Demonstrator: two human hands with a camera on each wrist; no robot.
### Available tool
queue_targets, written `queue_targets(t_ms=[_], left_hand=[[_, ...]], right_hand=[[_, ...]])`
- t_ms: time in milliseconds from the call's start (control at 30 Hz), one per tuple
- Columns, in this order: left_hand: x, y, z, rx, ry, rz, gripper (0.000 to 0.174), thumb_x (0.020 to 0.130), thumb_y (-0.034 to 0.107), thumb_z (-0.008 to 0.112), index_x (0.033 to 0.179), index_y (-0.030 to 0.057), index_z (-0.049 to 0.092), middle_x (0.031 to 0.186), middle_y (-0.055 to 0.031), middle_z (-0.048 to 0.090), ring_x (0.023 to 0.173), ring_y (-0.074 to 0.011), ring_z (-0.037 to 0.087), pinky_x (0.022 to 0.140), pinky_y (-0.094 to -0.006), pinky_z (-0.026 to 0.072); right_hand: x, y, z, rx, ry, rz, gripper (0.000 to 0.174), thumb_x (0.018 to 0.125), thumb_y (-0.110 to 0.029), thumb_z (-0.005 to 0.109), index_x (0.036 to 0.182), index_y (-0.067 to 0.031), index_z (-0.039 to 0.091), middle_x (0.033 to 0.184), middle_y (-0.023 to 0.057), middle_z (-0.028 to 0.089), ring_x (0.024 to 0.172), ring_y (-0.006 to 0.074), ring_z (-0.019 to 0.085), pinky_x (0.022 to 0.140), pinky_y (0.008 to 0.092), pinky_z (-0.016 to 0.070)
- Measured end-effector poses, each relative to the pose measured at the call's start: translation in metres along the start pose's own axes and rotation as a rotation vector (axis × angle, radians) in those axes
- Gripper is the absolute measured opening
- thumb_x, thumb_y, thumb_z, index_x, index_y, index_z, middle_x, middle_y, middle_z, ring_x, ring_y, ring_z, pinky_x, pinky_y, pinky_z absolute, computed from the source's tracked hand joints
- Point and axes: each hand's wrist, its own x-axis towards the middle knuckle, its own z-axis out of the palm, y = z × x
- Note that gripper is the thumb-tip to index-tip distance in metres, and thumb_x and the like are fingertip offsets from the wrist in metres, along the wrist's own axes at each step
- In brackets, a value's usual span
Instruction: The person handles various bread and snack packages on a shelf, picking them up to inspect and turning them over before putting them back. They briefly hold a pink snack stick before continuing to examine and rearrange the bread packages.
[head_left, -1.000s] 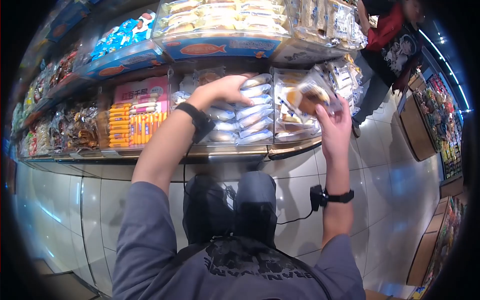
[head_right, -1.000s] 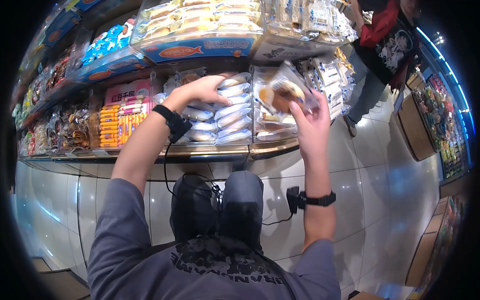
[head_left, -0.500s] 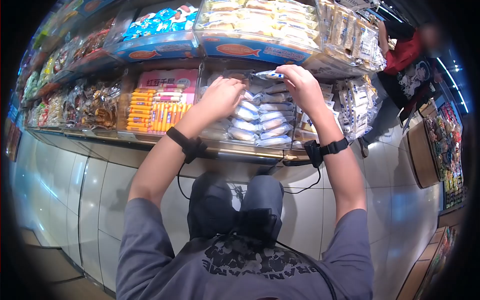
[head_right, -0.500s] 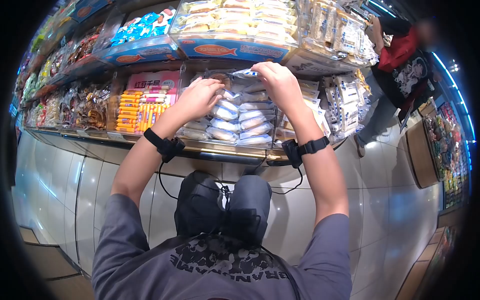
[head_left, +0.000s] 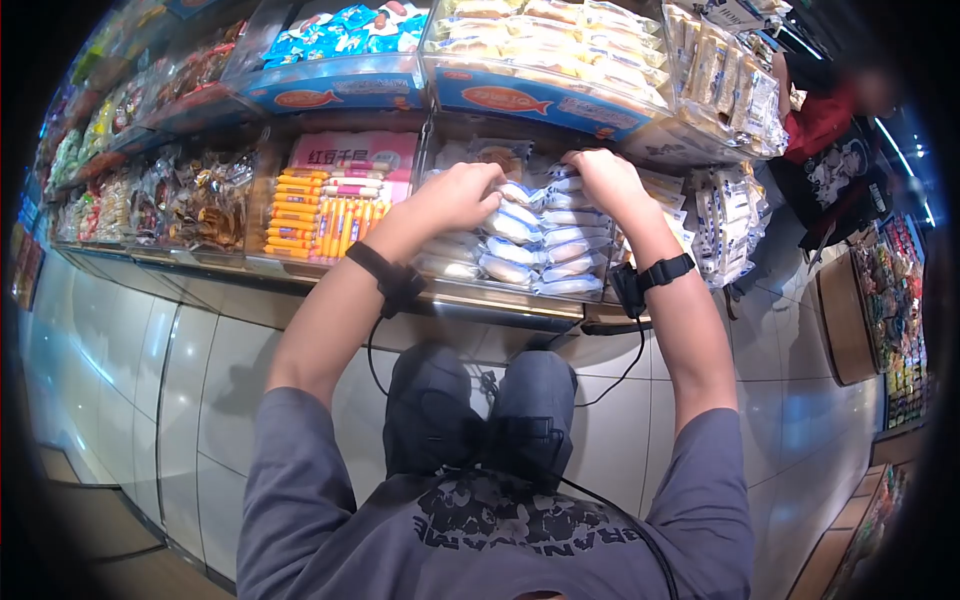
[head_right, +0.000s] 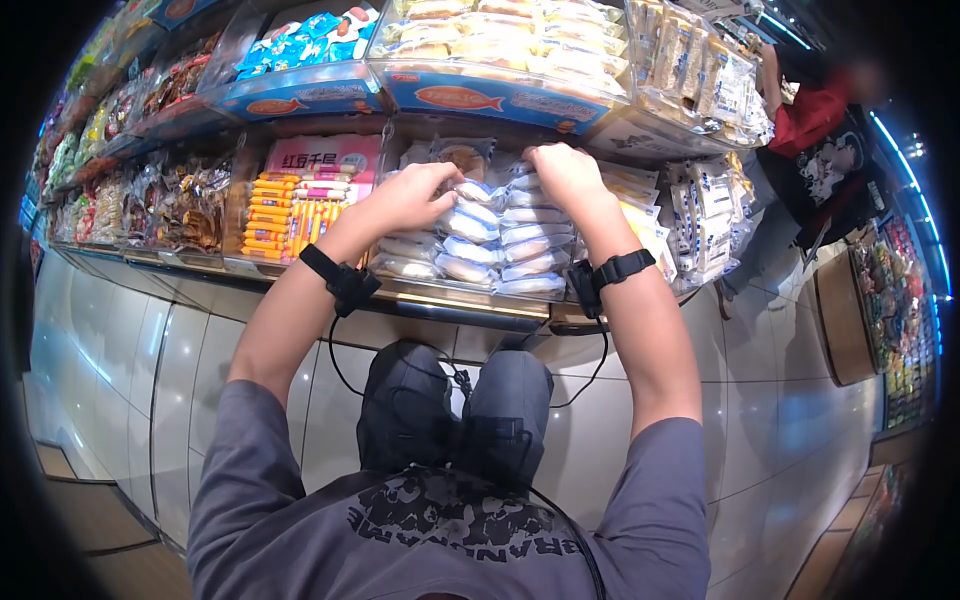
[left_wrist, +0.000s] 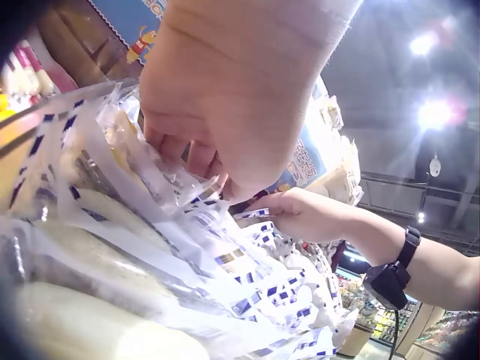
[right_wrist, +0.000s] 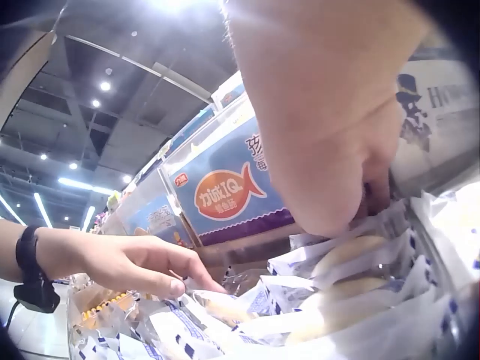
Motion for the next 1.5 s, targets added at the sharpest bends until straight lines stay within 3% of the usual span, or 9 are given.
queue_targets(t_ms=[133, 267, 433, 667, 833, 933, 1033, 1200, 1500], left_hand=[[-0.003, -0.013, -0.004, -0.091, -0.013, 0.019, 0.032, 0.098, 0.021, 0.063, 0.123, 0.0011, 0.065, 0.111, -0.0232, 0.073, 0.106, -0.0388, 0.070, 0.094, -0.0457, 0.0544], [-0.005, -0.020, -0.002, -0.199, 0.018, 0.021, 0.030, 0.099, 0.020, 0.063, 0.123, 0.0015, 0.066, 0.108, -0.0229, 0.074, 0.101, -0.0371, 0.073, 0.089, -0.0437, 0.0558], [-0.008, -0.023, 0.000, -0.169, 0.131, -0.002, 0.025, 0.096, 0.023, 0.068, 0.104, 0.0000, 0.072, 0.091, -0.0216, 0.075, 0.083, -0.0324, 0.074, 0.075, -0.0408, 0.0559], [-0.012, -0.034, 0.000, -0.176, 0.135, -0.007, 0.021, 0.098, 0.020, 0.065, 0.102, 0.0001, 0.070, 0.092, -0.0230, 0.073, 0.086, -0.0391, 0.072, 0.075, -0.0442, 0.0545], [-0.019, -0.026, -0.013, -0.095, -0.035, 0.091, 0.021, 0.097, 0.016, 0.066, 0.111, 0.0009, 0.070, 0.098, -0.0231, 0.073, 0.093, -0.0413, 0.071, 0.081, -0.0471, 0.0553], [-0.033, -0.031, -0.025, -0.105, -0.025, 0.124, 0.029, 0.095, 0.005, 0.063, 0.124, 0.0027, 0.067, 0.112, -0.0231, 0.072, 0.103, -0.0415, 0.069, 0.087, -0.0469, 0.0545], [-0.059, -0.045, -0.034, 0.001, 0.218, 0.244, 0.052, 0.089, -0.011, 0.060, 0.138, 0.0066, 0.059, 0.137, -0.0211, 0.060, 0.127, -0.0415, 0.058, 0.117, -0.0489, 0.0409], [-0.089, -0.065, -0.036, 0.079, 0.314, 0.122, 0.039, 0.095, -0.001, 0.062, 0.133, 0.0075, 0.063, 0.149, -0.0176, 0.053, 0.142, -0.0412, 0.046, 0.122, -0.0528, 0.0333], [-0.083, -0.051, -0.033, 0.232, 0.272, 0.170, 0.041, 0.096, 0.010, 0.067, 0.137, 0.0131, 0.061, 0.157, -0.0111, 0.047, 0.149, -0.0431, 0.034, 0.124, -0.0577, 0.0247]], right_hand=[[-0.002, -0.006, -0.003, 0.043, -0.049, 0.031, 0.039, 0.085, -0.001, 0.060, 0.121, -0.0101, 0.073, 0.116, 0.0151, 0.074, 0.114, 0.0320, 0.069, 0.096, 0.0433, 0.0563], [-0.009, -0.040, -0.005, 0.170, 0.152, -0.312, 0.035, 0.083, -0.012, 0.071, 0.118, -0.0089, 0.074, 0.110, 0.0133, 0.073, 0.109, 0.0332, 0.067, 0.099, 0.0433, 0.0528], [-0.007, -0.046, 0.021, -0.132, 0.049, -0.250, 0.018, 0.082, -0.020, 0.075, 0.099, -0.0142, 0.080, 0.092, 0.0085, 0.076, 0.108, 0.0269, 0.068, 0.095, 0.0409, 0.0506], [-0.018, -0.038, 0.025, -0.095, 0.215, -0.213, 0.007, 0.081, -0.017, 0.072, 0.085, -0.0143, 0.077, 0.090, 0.0090, 0.076, 0.111, 0.0262, 0.067, 0.098, 0.0439, 0.0476], [-0.021, -0.043, 0.021, -0.185, -0.054, -0.238, 0.013, 0.085, -0.015, 0.069, 0.094, -0.0127, 0.078, 0.098, 0.0140, 0.076, 0.124, 0.0346, 0.061, 0.112, 0.0497, 0.0402], [-0.027, -0.046, 0.007, -0.003, 0.009, -0.232, 0.019, 0.088, -0.014, 0.070, 0.105, -0.0110, 0.078, 0.102, 0.0151, 0.076, 0.126, 0.0362, 0.060, 0.114, 0.0537, 0.0378], [-0.010, -0.059, -0.018, 0.168, -0.021, -0.215, 0.028, 0.091, -0.015, 0.071, 0.117, -0.0064, 0.075, 0.110, 0.0193, 0.074, 0.119, 0.0377, 0.064, 0.108, 0.0496, 0.0453], [0.020, -0.097, 0.002, 0.373, -0.009, -0.301, 0.032, 0.092, -0.023, 0.072, 0.115, -0.0012, 0.074, 0.112, 0.0208, 0.073, 0.111, 0.0376, 0.067, 0.099, 0.0450, 0.0527], [0.029, -0.116, 0.010, 0.264, -0.123, -0.175, 0.022, 0.089, -0.021, 0.075, 0.110, -0.0143, 0.078, 0.099, 0.0164, 0.077, 0.095, 0.0346, 0.074, 0.086, 0.0447, 0.0589]])
